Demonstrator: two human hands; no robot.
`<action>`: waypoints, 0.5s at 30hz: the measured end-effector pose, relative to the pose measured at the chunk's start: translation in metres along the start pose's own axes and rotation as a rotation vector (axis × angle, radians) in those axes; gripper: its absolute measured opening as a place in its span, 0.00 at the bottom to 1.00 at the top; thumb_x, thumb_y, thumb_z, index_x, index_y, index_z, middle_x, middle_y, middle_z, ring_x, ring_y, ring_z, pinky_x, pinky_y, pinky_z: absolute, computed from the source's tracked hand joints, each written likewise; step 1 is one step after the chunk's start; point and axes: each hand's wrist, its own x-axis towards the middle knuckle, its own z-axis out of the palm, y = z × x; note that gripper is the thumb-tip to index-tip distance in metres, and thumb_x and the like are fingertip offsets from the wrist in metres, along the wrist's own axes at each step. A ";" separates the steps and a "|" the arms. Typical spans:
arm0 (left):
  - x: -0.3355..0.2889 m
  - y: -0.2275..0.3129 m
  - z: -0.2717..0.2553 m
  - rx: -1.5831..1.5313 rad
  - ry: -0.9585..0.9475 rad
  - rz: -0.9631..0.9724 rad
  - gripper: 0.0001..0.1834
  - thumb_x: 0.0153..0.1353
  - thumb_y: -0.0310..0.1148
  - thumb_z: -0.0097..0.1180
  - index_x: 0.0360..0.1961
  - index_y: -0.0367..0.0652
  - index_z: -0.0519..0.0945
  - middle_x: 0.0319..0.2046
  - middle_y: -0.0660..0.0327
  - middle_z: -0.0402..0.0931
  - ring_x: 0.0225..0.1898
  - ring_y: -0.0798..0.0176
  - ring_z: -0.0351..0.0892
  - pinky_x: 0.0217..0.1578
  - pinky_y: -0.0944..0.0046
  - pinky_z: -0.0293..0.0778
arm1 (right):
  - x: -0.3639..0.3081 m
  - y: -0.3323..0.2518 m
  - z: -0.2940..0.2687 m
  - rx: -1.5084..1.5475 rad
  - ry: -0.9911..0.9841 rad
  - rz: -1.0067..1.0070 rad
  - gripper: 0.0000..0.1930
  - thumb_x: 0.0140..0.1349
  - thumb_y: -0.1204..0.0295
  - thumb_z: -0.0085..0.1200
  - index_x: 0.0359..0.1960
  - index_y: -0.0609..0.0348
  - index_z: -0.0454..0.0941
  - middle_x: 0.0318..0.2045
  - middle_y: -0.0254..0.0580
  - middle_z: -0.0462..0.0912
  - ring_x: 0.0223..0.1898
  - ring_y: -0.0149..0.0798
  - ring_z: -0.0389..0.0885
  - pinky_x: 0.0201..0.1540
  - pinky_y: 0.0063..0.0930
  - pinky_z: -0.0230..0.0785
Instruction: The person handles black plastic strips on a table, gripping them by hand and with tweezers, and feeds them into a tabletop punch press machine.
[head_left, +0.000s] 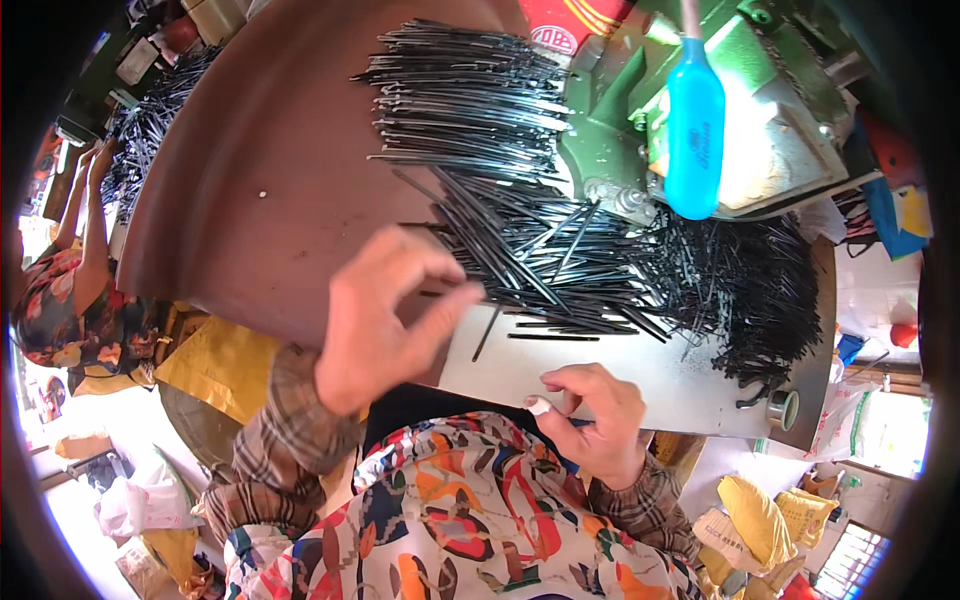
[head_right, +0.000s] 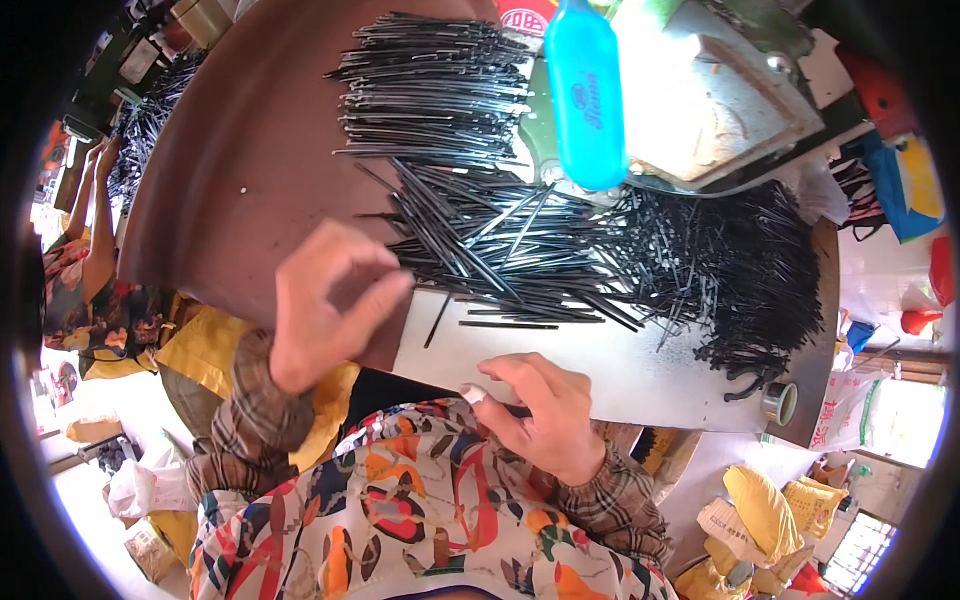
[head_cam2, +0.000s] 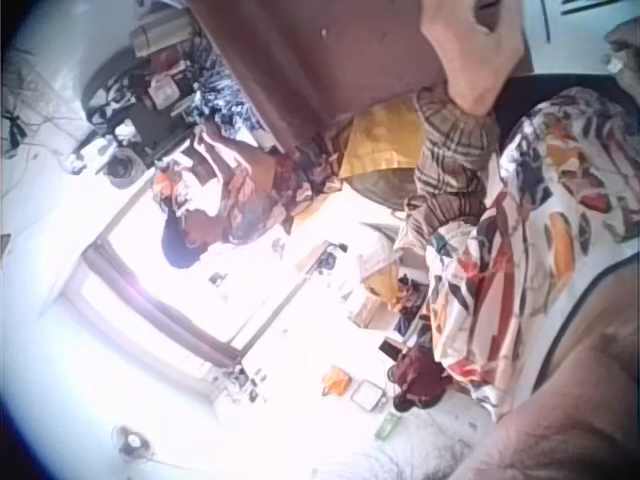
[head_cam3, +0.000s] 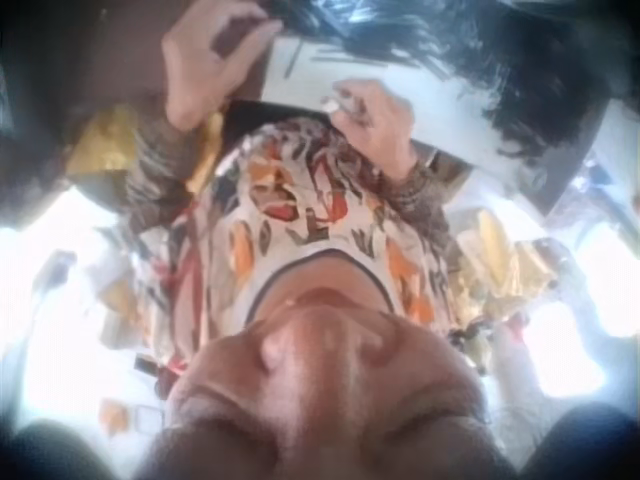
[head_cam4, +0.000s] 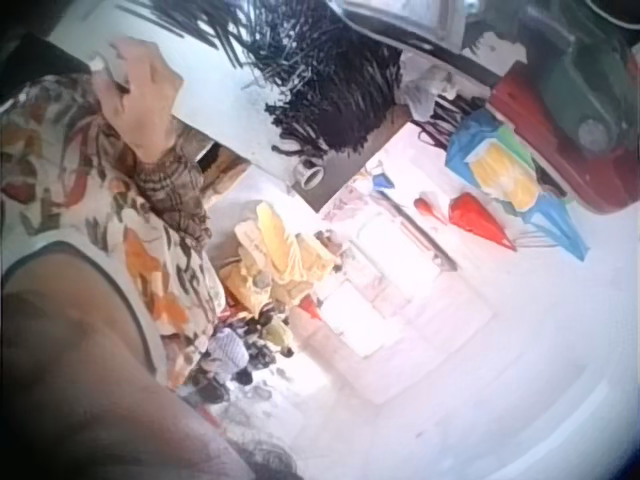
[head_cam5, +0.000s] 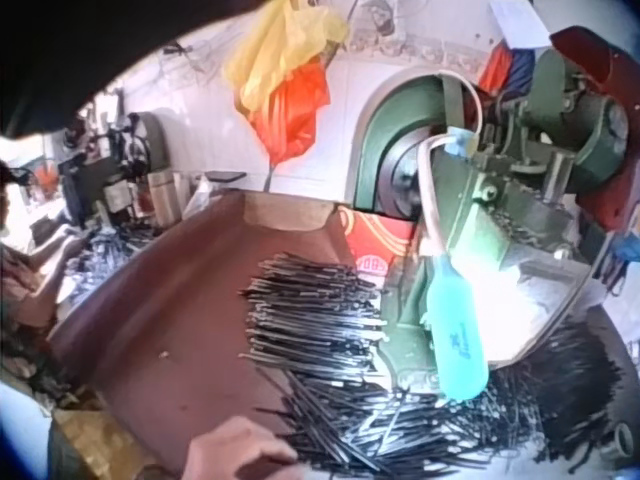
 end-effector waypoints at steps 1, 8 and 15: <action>-0.011 0.006 0.005 -0.031 -0.029 -0.040 0.10 0.50 0.26 0.70 0.33 0.39 0.82 0.33 0.55 0.78 0.34 0.54 0.77 0.35 0.60 0.74 | -0.005 0.004 0.004 0.033 -0.078 0.135 0.13 0.54 0.72 0.69 0.40 0.58 0.80 0.30 0.37 0.82 0.20 0.32 0.78 0.22 0.23 0.69; -0.049 0.018 0.041 0.310 -0.023 -0.078 0.17 0.45 0.30 0.74 0.35 0.40 0.80 0.34 0.57 0.75 0.35 0.52 0.73 0.35 0.57 0.70 | 0.002 0.012 0.018 0.012 -0.115 0.343 0.13 0.59 0.72 0.63 0.45 0.59 0.80 0.31 0.42 0.80 0.24 0.37 0.80 0.27 0.27 0.73; -0.051 0.012 0.049 0.355 -0.033 -0.042 0.12 0.49 0.25 0.69 0.33 0.39 0.79 0.33 0.57 0.74 0.34 0.50 0.72 0.34 0.56 0.68 | -0.002 0.018 0.022 0.024 -0.044 0.336 0.12 0.60 0.74 0.61 0.45 0.60 0.81 0.31 0.41 0.80 0.25 0.39 0.80 0.28 0.28 0.73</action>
